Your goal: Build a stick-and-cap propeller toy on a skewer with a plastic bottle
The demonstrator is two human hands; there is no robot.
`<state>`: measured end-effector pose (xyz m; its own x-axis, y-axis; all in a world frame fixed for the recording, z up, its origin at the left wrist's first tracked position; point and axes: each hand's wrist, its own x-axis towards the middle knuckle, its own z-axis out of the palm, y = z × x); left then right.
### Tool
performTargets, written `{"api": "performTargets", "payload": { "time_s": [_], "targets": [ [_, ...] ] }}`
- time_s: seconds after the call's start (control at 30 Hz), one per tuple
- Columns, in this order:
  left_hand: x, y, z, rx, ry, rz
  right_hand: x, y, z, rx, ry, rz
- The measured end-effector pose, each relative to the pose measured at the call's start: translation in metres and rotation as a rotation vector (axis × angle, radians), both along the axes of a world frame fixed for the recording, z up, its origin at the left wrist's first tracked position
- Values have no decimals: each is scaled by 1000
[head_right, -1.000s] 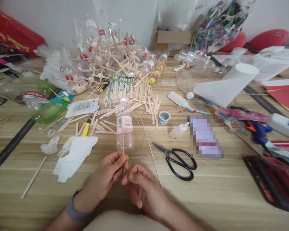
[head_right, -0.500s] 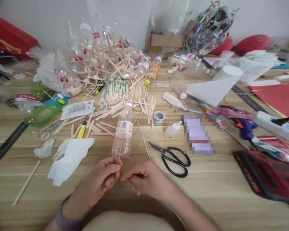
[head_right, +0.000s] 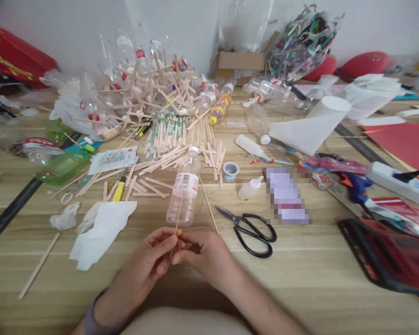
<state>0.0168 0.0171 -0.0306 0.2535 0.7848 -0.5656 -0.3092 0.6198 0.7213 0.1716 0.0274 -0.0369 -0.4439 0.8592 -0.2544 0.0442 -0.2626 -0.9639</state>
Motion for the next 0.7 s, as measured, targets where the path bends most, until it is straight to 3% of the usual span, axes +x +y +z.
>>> {"api": "performTargets", "payload": {
  "time_s": [0.17, 0.43, 0.7],
  "targets": [
    [6, -3, -5, 18, 6, 17, -3, -2, -3, -71, 68, -10],
    [7, -7, -8, 20, 158, -87, -11, -1, -3, -270, 92, -207],
    [-3, -19, 3, 167, 312, -202, -6, 0, -5, -259, 5, -218]
  ]
}}
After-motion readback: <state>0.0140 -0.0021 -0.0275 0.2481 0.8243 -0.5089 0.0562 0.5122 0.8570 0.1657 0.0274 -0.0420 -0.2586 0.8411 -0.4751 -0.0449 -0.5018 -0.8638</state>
